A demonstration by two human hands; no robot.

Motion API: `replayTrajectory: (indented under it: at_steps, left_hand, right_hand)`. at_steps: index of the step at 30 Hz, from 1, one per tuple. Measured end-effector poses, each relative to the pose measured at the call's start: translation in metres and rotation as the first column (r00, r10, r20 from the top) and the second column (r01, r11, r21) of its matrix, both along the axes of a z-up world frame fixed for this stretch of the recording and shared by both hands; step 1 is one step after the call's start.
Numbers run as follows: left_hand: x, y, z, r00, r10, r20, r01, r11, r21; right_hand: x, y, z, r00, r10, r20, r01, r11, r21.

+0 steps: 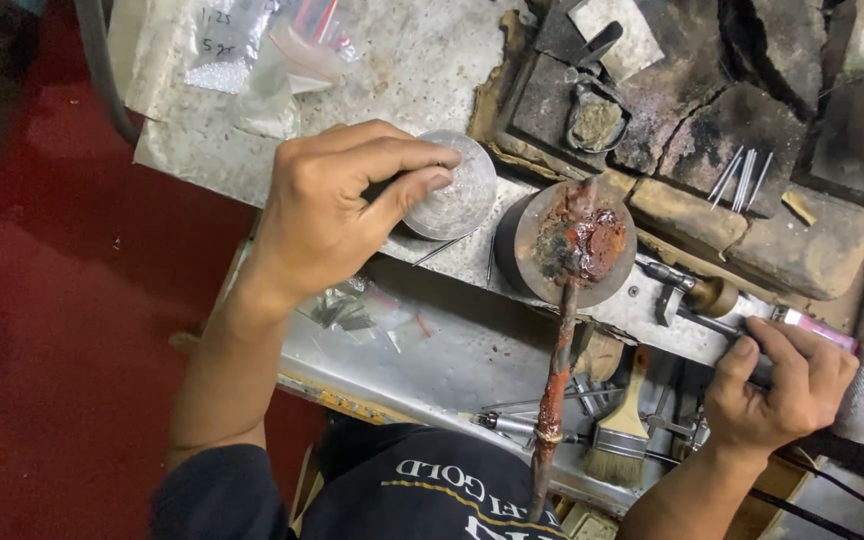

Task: Hammering a metal ring on a mandrel to shape or size it at a jewelry workbench.

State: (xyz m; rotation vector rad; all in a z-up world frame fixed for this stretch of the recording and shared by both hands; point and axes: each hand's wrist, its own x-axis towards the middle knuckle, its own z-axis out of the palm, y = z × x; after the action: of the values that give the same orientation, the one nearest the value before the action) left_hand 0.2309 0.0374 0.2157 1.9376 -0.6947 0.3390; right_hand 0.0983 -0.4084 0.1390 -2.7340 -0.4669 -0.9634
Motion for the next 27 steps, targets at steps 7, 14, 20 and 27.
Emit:
replayTrajectory:
  at_steps: [7,14,20,27]
  left_hand:
    - [0.0028,0.0003,-0.0003,0.999,-0.031,-0.031,0.03,0.999,-0.022]
    - [0.0029,0.0007,0.0013,0.999,-0.044,-0.012,0.044,0.999,-0.007]
    - [0.0024,0.0006,0.002,0.999,-0.05,-0.014,0.05,0.999,0.005]
    - [0.0017,0.0004,0.0019,0.998,-0.055,-0.023,0.055,0.998,0.006]
  right_hand:
    - [0.0006,-0.0067,-0.0061,1.0,0.018,0.013,-0.018,1.0,-0.008]
    - [0.0006,-0.0047,-0.0042,1.0,0.023,0.012,-0.023,1.0,0.007]
    - [0.0006,-0.0043,-0.0042,1.0,0.018,0.017,-0.018,1.0,0.012]
    - [-0.0008,-0.0032,-0.0026,1.0,0.008,0.001,-0.008,1.0,0.004]
